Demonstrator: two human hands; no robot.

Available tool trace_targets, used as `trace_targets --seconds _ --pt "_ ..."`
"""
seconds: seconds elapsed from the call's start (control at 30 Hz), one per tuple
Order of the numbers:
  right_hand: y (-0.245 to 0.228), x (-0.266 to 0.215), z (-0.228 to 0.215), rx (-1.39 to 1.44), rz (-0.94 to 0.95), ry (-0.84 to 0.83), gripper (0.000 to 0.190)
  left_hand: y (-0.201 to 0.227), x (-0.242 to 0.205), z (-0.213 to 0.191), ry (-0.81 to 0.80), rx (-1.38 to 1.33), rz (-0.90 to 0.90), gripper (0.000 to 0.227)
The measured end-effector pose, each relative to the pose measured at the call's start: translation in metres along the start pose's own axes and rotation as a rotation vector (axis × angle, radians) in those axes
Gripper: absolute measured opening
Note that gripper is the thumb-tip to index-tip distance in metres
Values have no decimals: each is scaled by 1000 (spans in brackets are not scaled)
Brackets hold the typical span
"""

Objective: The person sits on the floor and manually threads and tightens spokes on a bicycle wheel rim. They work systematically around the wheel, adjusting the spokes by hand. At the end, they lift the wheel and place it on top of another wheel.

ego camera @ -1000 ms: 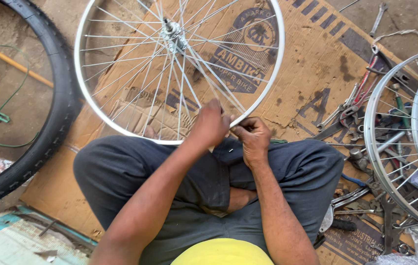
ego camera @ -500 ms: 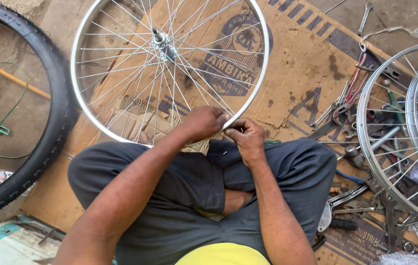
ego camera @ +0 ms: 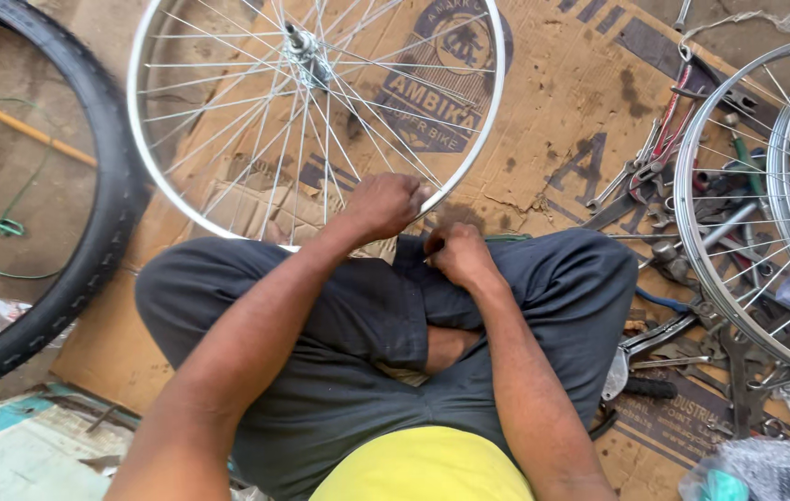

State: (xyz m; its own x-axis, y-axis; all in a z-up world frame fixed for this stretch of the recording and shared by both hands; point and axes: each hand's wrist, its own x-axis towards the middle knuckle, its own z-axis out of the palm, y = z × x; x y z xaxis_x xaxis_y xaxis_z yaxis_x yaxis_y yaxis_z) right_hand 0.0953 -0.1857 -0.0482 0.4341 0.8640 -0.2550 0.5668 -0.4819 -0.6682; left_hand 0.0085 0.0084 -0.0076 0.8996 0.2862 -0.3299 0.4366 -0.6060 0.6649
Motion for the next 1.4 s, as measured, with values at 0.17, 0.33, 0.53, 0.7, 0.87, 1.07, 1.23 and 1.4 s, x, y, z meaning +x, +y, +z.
trace_targets --seconds 0.17,0.33,0.53,0.7,0.87,1.07,1.23,1.4 --pt "-1 4 15 -211 192 -124 22 -10 9 -1 -81 -84 68 34" --pt "-11 5 13 -278 132 -142 25 -6 2 8 -9 36 -36 41" --pt "28 16 2 446 457 164 17 -26 10 16 -163 -125 66 29" --pt "54 7 -46 1856 306 349 11 -19 -13 18 -118 170 -18 37" --pt "8 -3 -55 1721 341 496 4 -7 -57 1 231 372 99 23" --pt "-7 -8 -23 1372 369 557 16 21 -54 -13 215 298 299 15" --pt "-12 -17 -1 1136 274 531 15 29 -22 -3 261 168 229 13" --pt "-27 -8 10 1032 249 634 13 23 -12 3 162 30 76 23"
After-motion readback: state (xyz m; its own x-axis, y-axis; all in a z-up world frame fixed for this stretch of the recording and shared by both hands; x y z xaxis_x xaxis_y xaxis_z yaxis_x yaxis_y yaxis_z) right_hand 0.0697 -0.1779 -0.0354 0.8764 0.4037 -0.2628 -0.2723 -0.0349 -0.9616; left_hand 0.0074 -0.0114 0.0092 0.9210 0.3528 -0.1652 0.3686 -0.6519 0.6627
